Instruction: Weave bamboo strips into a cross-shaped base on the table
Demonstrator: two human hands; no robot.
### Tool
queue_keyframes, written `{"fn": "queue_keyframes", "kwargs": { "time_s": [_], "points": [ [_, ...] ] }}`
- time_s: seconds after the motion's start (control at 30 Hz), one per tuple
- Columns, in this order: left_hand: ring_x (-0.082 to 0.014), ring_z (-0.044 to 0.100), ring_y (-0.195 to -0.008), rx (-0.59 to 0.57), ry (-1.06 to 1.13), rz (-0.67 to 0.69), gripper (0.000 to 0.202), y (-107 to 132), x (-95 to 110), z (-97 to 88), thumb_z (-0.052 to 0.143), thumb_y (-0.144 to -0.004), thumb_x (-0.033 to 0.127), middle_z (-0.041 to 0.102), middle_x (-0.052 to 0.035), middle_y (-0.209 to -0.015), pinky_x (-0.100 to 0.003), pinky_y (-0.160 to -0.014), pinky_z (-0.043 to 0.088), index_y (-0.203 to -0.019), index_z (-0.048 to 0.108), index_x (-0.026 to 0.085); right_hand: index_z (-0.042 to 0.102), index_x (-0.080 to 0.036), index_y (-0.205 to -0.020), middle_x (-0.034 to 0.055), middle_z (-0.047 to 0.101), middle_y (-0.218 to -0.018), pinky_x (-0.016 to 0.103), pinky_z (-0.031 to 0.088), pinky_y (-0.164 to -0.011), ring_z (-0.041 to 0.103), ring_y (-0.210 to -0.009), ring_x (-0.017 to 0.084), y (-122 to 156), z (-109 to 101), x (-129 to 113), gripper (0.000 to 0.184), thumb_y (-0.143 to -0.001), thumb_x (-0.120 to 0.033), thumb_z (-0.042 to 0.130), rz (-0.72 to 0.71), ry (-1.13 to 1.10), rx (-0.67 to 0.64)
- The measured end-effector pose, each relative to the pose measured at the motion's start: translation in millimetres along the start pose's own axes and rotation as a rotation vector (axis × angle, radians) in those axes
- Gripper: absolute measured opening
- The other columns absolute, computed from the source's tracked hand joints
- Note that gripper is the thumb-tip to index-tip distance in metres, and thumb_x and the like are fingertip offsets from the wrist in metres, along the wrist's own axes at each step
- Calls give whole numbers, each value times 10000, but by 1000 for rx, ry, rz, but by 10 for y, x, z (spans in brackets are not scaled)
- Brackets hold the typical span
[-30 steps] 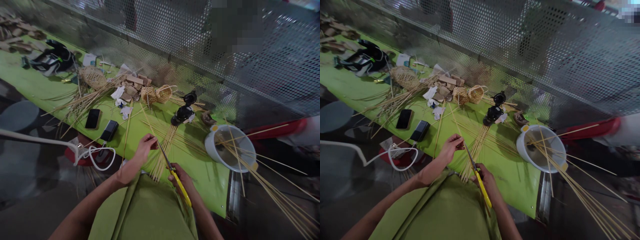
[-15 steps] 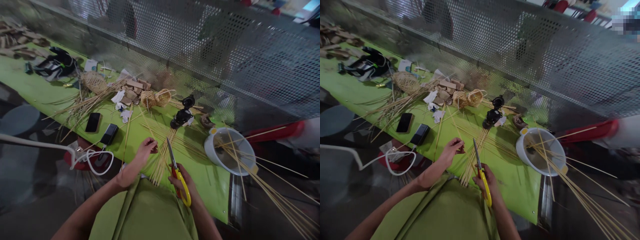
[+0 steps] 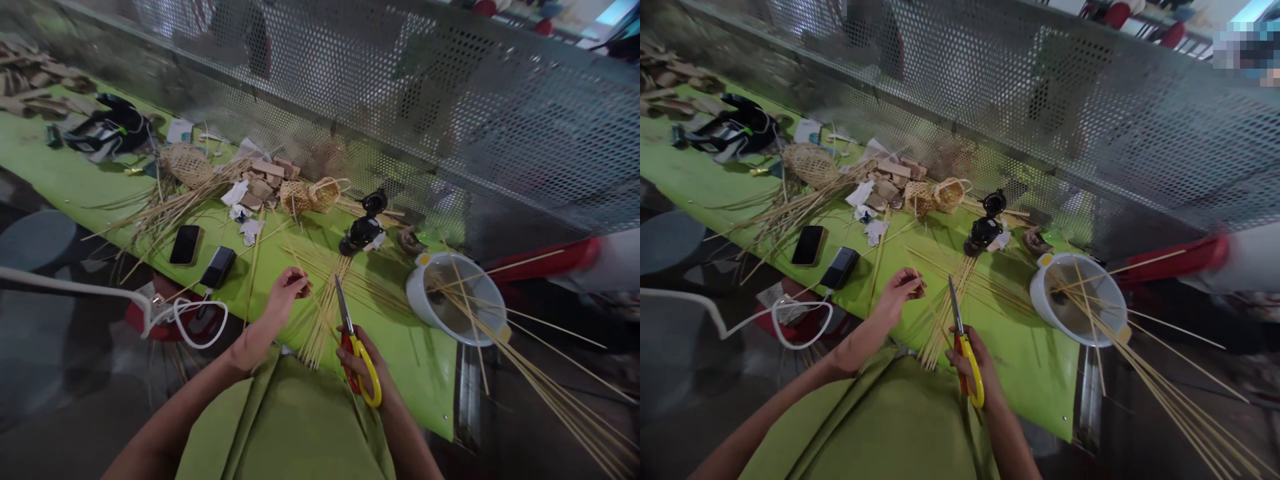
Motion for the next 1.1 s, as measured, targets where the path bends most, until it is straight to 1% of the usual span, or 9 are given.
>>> {"fn": "queue_keyframes", "kwargs": {
  "time_s": [0.23,0.33,0.4,0.53,0.63,0.73,0.83,1.0,1.1],
  "points": [
    [-143,641,-642,52,-27,-10,473,14,51,-143,895,-600,496,691,-1,-736,-283,-652,543,-869,644,198,569,-226,-1256,-39,536,-774,247,420,-559,516,-639,143,-93,-73,117,610,-776,-537,781,43,0,58],
    [-139,632,-629,91,-37,12,528,-20,98,-266,889,-609,487,679,16,-735,-266,-622,531,-994,669,201,597,-211,-1206,-53,510,-745,260,426,-577,480,-633,143,-183,-327,112,595,-740,-520,799,9,110,175],
    [-139,628,-630,108,-21,34,534,-48,118,-352,896,-592,473,676,17,-723,-253,-602,520,-984,663,195,606,-211,-1205,-48,527,-741,277,433,-597,491,-641,157,-247,-544,110,581,-753,-538,768,-12,170,260],
    [-140,621,-622,107,8,39,523,-82,105,-471,911,-576,465,678,14,-703,-255,-593,521,-940,654,191,635,-209,-1208,26,670,-892,342,475,-741,603,-786,222,-375,-953,34,539,-767,-510,708,-111,346,427],
    [-150,638,-629,132,9,9,561,-77,69,-559,923,-549,481,694,2,-718,-269,-604,533,-956,668,192,680,-220,-1195,53,722,-990,357,475,-794,640,-857,250,-555,-996,-31,463,-767,-394,665,-149,529,424],
    [-160,649,-647,184,20,2,586,-63,50,-671,913,-548,541,695,-6,-730,-274,-600,537,-954,681,189,694,-236,-1247,21,726,-905,323,472,-758,645,-792,231,-866,-735,-130,501,-753,-262,613,-157,672,305],
    [-153,634,-634,225,31,11,551,-50,43,-790,897,-565,576,677,0,-714,-266,-584,529,-886,671,189,672,-260,-1317,10,737,-951,288,466,-764,660,-823,215,-1265,-284,-357,598,-733,-156,599,-198,812,210],
    [-132,599,-595,264,24,27,481,14,92,-978,889,-583,549,654,15,-676,-237,-558,498,-805,647,196,631,-250,-1371,53,749,-1137,256,471,-842,682,-979,203,-2017,745,-810,674,-748,-8,540,-346,1106,54],
    [-129,590,-607,277,20,32,471,64,142,-1092,881,-603,547,651,14,-678,-238,-575,509,-814,652,194,592,-263,-1420,68,712,-1285,267,467,-932,657,-1129,214,-2438,1321,-1012,663,-814,-3,529,-416,1144,6]
  ]
}}
Point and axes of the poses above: each hand's wrist, its own y-axis away from the middle knuckle, its own z-axis out of the palm, x = y × z, the point moved 10 cm from there along -y, towards the middle knuckle
